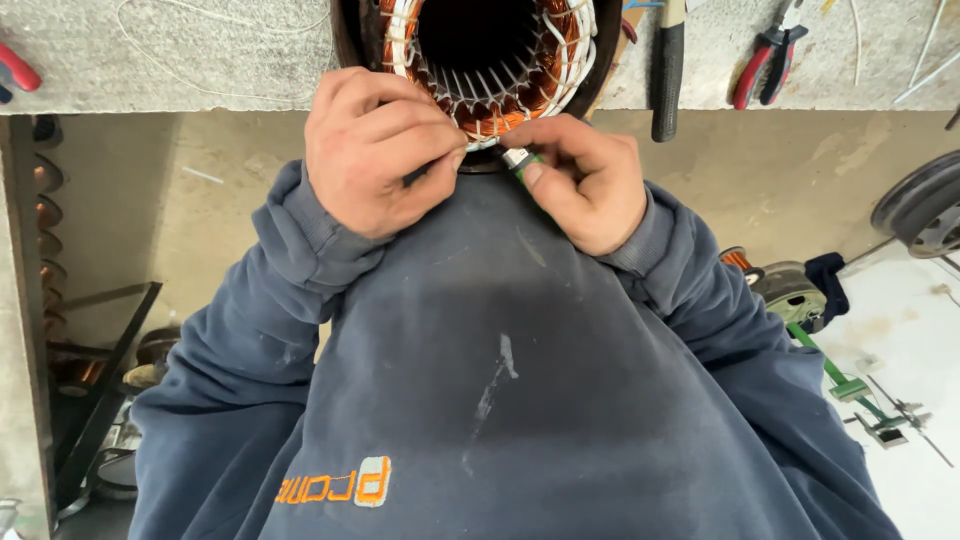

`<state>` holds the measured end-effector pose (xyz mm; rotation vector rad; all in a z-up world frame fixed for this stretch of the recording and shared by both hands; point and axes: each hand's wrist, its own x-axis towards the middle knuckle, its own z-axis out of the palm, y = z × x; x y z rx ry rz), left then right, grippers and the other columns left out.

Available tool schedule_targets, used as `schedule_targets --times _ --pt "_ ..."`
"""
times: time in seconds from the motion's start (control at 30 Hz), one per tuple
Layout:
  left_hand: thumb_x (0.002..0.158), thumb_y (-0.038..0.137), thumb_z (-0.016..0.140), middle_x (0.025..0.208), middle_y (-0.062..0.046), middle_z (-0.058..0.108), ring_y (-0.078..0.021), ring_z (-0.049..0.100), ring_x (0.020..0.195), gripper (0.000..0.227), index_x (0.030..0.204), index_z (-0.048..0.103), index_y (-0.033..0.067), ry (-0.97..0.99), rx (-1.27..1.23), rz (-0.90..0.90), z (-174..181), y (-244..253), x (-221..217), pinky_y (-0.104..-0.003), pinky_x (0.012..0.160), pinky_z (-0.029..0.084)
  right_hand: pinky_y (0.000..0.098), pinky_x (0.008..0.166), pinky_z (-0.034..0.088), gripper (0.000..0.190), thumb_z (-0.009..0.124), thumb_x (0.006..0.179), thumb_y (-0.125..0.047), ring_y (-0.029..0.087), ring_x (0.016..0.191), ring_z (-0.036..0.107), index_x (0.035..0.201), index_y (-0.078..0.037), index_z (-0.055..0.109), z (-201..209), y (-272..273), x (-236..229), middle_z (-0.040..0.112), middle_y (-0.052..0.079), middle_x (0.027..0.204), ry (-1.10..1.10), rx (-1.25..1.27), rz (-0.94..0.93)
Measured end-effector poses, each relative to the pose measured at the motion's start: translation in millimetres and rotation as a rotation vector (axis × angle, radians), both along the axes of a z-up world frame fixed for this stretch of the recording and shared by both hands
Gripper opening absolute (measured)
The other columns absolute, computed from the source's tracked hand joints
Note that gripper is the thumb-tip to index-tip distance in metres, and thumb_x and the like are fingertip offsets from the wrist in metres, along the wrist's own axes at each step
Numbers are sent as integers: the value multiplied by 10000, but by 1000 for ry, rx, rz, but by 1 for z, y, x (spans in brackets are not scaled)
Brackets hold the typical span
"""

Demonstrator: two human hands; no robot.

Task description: The person works on an electric motor stator with copper windings at a workbench. They press insulation material into the winding slots by hand, use pliers on the windings, tap the stator with a mallet, and rotate the stator to work around its circumference.

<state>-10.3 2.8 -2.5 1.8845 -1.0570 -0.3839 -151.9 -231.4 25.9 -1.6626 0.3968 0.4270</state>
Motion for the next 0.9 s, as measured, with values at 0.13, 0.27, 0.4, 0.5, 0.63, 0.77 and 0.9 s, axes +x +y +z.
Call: schedule_targets --times 0.13,0.27,0.4,0.5,0.63,0.77,0.9 --pt "919 112 826 1071 48 723 -201 640 1110 145 1029 741 151 8 -13 12 -1 -1 0 -404 1009 434 206 584 368 266 643 983 -29 23 625 433 1242 -5 702 1 9 7 571 -47 719 33 -29 19" --pt "889 78 806 1077 39 722 -207 636 1127 178 1041 742 145 -13 -44 2 -3 -1 0 -400 1013 433 181 571 387 155 686 976 -33 -25 632 464 1124 6 665 2 12 8 628 -68 755 104 -58 -108" --pt "884 68 804 1079 44 724 -202 635 1136 185 1043 746 142 -2 -38 5 -2 -1 -1 -398 1019 435 176 566 366 150 717 975 -41 -34 621 442 1108 13 672 -2 11 6 613 -60 747 103 -67 -99" --pt "892 68 812 1083 43 723 -198 634 1142 184 1046 745 142 -4 -47 4 -3 0 -2 -398 1026 434 172 567 370 159 720 973 -38 -34 629 445 1112 20 670 -4 12 8 631 -57 766 101 -76 -93" --pt "886 71 811 1098 37 723 -203 632 1152 148 1002 740 128 -13 -50 2 -4 1 -2 -400 1036 433 168 580 379 170 707 988 -41 -37 643 455 1140 21 664 -5 14 10 635 -61 771 98 -40 -99" --pt "877 66 813 1082 36 722 -207 632 1145 190 1037 742 137 -13 -60 7 -6 1 -2 -404 1033 432 169 567 378 173 712 981 -40 -35 636 455 1133 27 664 -5 14 12 624 -53 763 90 -62 -85" --pt "874 72 813 1061 36 717 -210 633 1141 182 1028 742 137 -5 -58 -2 -5 0 -2 -410 1027 431 172 555 369 168 711 983 -39 -32 631 448 1130 30 667 -4 15 14 621 -49 764 91 -61 -83"
